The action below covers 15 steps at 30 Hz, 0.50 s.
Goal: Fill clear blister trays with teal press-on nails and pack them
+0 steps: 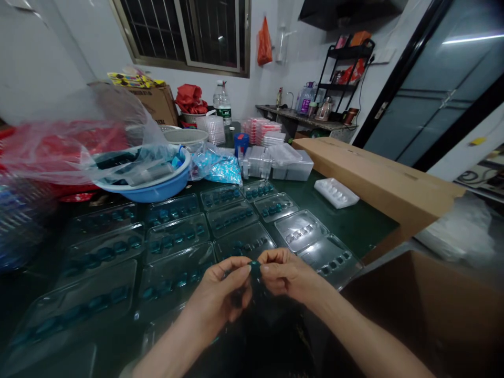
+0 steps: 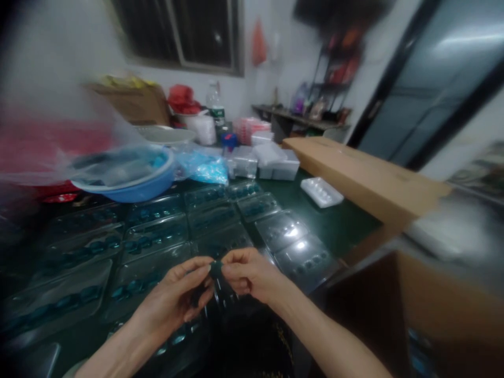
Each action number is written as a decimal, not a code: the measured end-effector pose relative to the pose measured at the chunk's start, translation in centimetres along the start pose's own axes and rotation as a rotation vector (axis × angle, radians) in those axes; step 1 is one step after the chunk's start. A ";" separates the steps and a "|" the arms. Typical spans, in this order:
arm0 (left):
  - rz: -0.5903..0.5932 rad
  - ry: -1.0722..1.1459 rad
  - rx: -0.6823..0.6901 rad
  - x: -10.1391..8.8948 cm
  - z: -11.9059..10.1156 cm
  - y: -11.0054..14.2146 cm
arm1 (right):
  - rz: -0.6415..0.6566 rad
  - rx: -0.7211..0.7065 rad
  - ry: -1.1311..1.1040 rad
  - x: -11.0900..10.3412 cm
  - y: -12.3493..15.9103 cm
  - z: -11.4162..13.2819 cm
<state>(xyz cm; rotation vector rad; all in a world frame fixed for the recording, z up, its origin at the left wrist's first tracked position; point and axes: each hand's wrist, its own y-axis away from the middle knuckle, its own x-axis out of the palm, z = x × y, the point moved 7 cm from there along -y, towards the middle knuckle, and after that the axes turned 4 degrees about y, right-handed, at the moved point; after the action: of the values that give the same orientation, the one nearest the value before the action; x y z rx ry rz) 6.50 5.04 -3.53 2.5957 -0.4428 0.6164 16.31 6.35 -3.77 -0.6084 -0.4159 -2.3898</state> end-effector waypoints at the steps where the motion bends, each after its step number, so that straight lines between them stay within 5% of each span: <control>1: 0.005 -0.011 -0.004 0.0 0.1 0.0 | -0.011 0.014 -0.019 0.0 -0.1 -0.3; 10: -0.020 -0.061 -0.053 0.1 0.8 -0.2 | -0.034 0.051 -0.234 0.1 -0.4 -1.5; 13: 0.037 0.100 -0.120 0.3 1.4 -0.2 | 0.009 0.083 -0.258 0.6 -0.1 -1.8; 15: 0.049 0.220 -0.181 0.3 1.8 -0.2 | -0.082 0.008 -0.124 0.1 0.2 -1.3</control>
<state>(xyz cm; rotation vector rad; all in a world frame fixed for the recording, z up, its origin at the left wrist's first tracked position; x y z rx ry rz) 7.47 4.31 -4.92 2.3209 -0.4677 0.8284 15.98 5.55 -4.82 -0.7523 -0.5124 -2.4340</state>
